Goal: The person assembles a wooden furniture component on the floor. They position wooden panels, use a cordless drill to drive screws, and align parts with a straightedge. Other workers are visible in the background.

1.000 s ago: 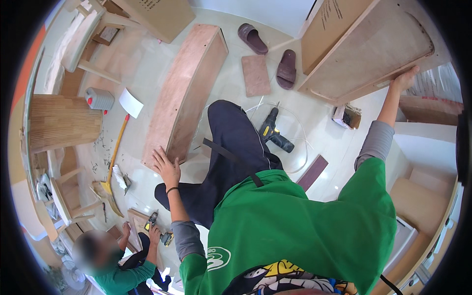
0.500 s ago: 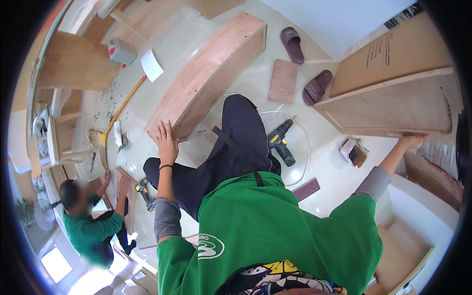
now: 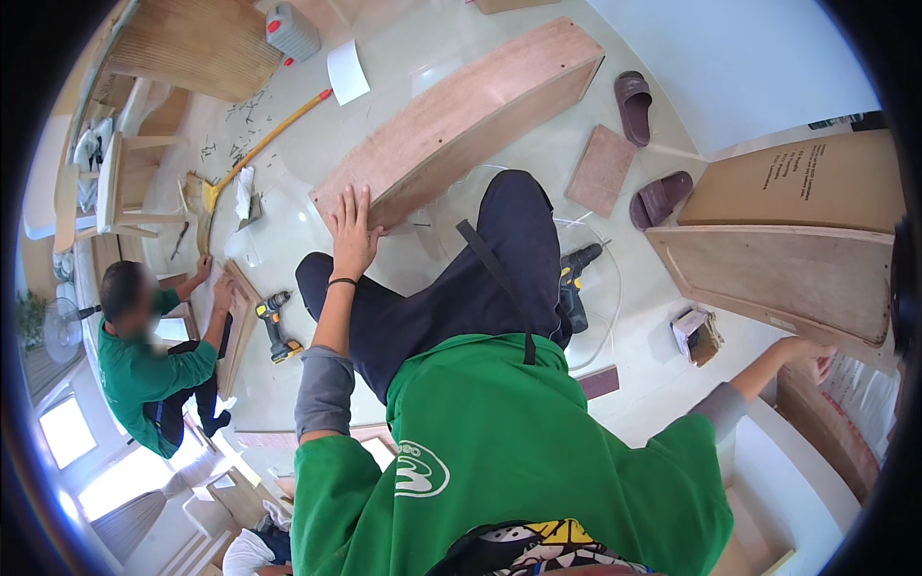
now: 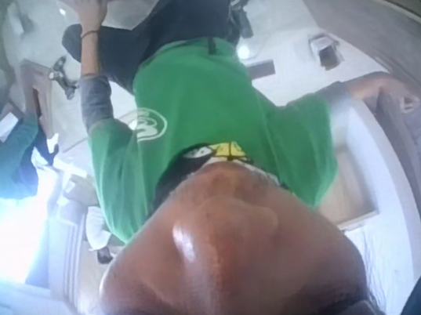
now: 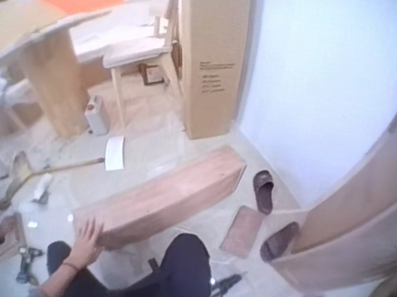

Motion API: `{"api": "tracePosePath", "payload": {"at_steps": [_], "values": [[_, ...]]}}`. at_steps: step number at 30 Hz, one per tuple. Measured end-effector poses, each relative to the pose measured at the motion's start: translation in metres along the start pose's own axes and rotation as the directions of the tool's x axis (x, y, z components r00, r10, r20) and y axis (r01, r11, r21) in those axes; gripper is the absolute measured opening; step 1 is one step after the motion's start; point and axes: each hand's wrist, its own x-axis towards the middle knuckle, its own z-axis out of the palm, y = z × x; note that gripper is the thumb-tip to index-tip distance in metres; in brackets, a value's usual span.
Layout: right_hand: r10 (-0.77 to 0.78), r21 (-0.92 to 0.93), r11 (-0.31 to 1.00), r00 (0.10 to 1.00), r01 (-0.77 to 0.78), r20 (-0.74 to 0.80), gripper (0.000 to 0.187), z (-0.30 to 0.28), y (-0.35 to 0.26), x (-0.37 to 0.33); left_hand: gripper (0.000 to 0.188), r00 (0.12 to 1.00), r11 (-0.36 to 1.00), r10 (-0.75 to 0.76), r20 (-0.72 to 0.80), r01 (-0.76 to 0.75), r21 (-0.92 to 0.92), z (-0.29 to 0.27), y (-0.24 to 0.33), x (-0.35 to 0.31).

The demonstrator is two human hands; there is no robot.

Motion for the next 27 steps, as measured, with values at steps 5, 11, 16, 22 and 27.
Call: {"api": "tracePosePath", "payload": {"at_steps": [5, 11, 16, 22, 27], "values": [[-0.14, -0.175, 0.891, 0.62, 0.419, 0.772, 0.041, -0.111, 0.097, -0.197, 0.081, 0.998, 0.997, 0.037, -0.044, -0.04, -0.068, 0.013, 0.007, 0.017], [0.584, -0.388, 0.797, -0.428, 0.462, 0.69, 0.091, -0.254, -0.044, -0.423, 0.073, 0.714, 0.602, -0.669, -0.207, 0.357, -0.715, 0.019, -0.025, -0.02], [0.487, -0.182, 0.801, -0.444, 0.57, 0.752, 0.063, -0.261, -0.058, -0.45, 0.072, 0.688, -0.146, -0.605, 0.401, 0.399, -0.905, 0.028, -0.061, -0.014], [0.431, -0.193, 0.871, -0.513, 0.452, 0.742, 0.062, -0.253, -0.011, -0.441, 0.07, 0.712, -0.07, -0.568, 0.414, 0.459, -0.886, 0.04, -0.092, 0.019], [0.351, -0.191, 0.903, -0.404, 0.384, 0.845, 0.056, -0.251, -0.062, -0.413, 0.06, 0.721, -0.29, -0.564, 0.403, 0.284, -0.914, 0.051, -0.098, 0.008]]}}
